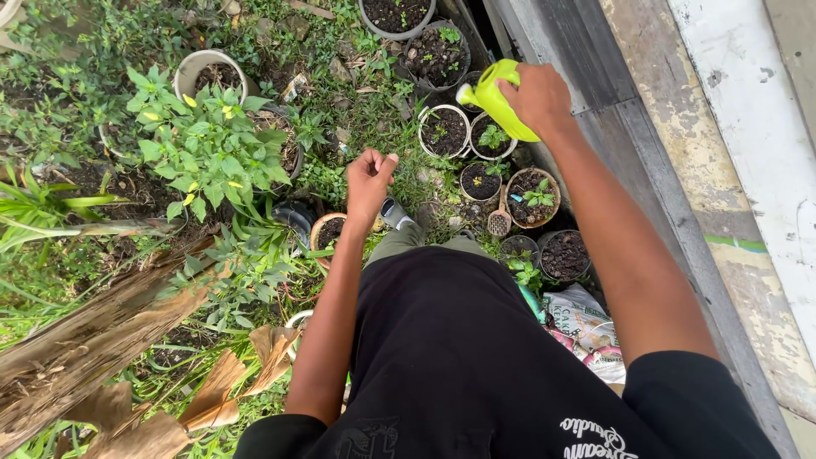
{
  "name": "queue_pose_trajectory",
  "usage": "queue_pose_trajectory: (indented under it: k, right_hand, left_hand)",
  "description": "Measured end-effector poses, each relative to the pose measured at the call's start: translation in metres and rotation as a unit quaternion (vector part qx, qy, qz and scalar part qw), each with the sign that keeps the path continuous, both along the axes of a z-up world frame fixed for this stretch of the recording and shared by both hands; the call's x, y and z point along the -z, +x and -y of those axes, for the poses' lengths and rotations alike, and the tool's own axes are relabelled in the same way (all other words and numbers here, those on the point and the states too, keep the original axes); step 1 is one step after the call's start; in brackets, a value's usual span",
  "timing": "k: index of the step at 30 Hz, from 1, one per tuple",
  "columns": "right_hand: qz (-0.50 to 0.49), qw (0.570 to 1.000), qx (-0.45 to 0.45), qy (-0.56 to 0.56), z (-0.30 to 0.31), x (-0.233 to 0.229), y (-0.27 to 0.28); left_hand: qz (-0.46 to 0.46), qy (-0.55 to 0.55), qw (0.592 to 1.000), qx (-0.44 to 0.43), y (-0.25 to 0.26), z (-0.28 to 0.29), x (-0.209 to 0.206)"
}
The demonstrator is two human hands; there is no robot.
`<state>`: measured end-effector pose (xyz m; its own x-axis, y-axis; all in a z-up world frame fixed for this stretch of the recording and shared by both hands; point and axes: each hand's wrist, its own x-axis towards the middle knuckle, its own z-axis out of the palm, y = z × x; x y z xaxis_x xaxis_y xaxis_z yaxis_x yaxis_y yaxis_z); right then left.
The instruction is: Watering various potted plants in a backyard using a watering can filled from a bucket.
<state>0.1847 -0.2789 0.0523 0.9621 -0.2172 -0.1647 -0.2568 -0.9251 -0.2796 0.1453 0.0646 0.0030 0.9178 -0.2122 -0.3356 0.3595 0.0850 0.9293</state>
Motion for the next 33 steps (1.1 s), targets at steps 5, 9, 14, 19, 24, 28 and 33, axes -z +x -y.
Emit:
queue_pose_trajectory:
  k: [5,9,14,19,24,28,33]
  right_hand:
    - [0.027,0.999,-0.012,-0.015,0.005,0.007,-0.006]
    - [0.005,1.0,0.014,0.005,0.0,-0.006,-0.008]
    - [0.0,1.0,0.014,0.006,0.003,-0.004,-0.01]
    - [-0.004,1.0,-0.001,-0.003,0.004,-0.003,-0.013]
    - [-0.001,0.999,-0.025,-0.021,0.004,-0.005,-0.012]
    - [0.001,0.998,-0.047,-0.034,0.005,-0.004,-0.013]
    - [-0.012,0.995,-0.087,-0.052,0.003,-0.004,-0.015]
  left_hand:
    - [0.005,0.004,1.0,0.006,-0.004,0.001,0.009]
    - [0.003,-0.009,1.0,0.002,-0.005,0.0,0.015]
    - [-0.003,0.003,1.0,0.005,-0.006,0.003,0.008]
    - [-0.003,0.002,1.0,0.005,-0.007,0.007,0.011]
    - [0.013,-0.037,0.999,0.01,-0.005,0.017,0.015]
    - [0.021,-0.031,0.999,0.016,-0.003,0.02,0.01]
    - [0.018,-0.011,0.999,0.023,0.002,0.019,0.007]
